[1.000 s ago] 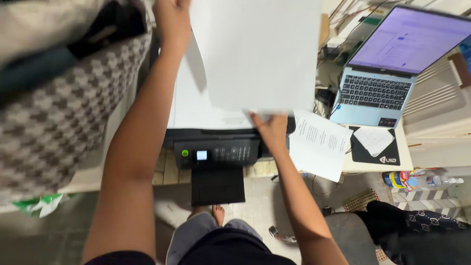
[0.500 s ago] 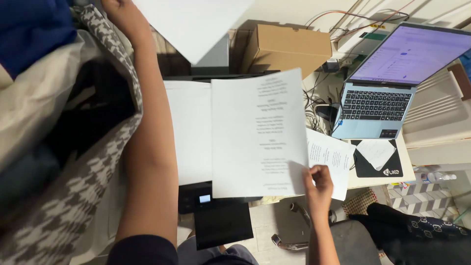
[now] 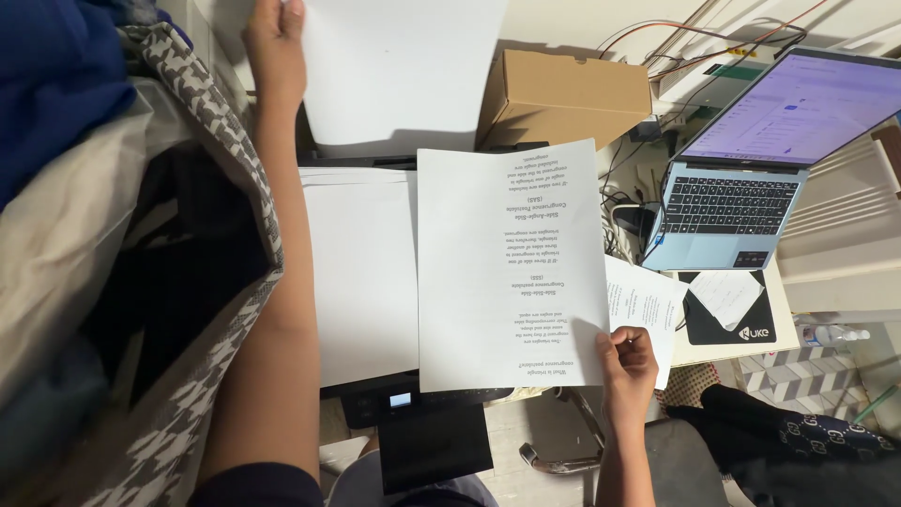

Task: The person loads sheets of paper into the scanner bed of an Epson printer, presses buttons on the control panel, and removes the processed sheets. The person repeats this process several times, handling paper and operating the printer controls.

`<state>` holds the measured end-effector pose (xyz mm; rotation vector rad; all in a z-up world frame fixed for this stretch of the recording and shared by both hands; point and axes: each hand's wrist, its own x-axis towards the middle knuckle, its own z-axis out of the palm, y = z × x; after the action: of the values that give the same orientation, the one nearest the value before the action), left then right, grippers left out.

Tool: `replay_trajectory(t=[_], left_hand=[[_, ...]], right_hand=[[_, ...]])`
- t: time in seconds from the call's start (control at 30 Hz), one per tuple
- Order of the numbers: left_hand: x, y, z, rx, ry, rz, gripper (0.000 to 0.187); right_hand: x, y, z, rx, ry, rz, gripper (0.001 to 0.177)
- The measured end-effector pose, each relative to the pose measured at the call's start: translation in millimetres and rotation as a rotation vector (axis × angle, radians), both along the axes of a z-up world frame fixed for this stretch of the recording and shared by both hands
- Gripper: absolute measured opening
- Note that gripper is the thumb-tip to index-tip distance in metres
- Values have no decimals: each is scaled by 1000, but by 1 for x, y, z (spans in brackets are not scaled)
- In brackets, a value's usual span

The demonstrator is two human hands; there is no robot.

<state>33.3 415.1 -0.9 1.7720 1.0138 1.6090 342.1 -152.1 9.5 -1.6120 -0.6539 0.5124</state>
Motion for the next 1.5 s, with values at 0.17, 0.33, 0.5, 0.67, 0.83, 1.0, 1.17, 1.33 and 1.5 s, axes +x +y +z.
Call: replay_trajectory(t=[0.17, 0.33, 0.5, 0.67, 0.83, 1.0, 1.17, 1.33, 1.5], left_hand=[[15, -28, 8, -51, 208, -64, 14], [1, -44, 15, -333, 479, 68, 15], [-5, -58, 23, -368, 468, 117, 42], [-9, -73, 29, -407, 376, 193, 51], [-15, -88, 33, -357, 393, 260, 52], [-14, -124, 42, -120, 300, 226, 47], [-21, -222, 67, -71, 430, 164, 50], [-39, -334, 74, -145, 632, 179, 43], [-46, -388, 52, -78, 806, 301, 40]], right_hand=[[-1, 5, 1, -38, -15, -3, 14], [-2, 7, 3, -46, 5, 0, 15], [-3, 9, 4, -30, 19, 24, 14], [-1, 9, 2, -16, 16, 47, 16], [0, 12, 3, -1, -18, 77, 16], [0, 14, 2, 17, -62, 113, 16], [0, 18, 3, 81, -45, 176, 16], [-3, 26, 5, 131, -54, 213, 16], [-15, 49, 11, 133, -96, 246, 15]])
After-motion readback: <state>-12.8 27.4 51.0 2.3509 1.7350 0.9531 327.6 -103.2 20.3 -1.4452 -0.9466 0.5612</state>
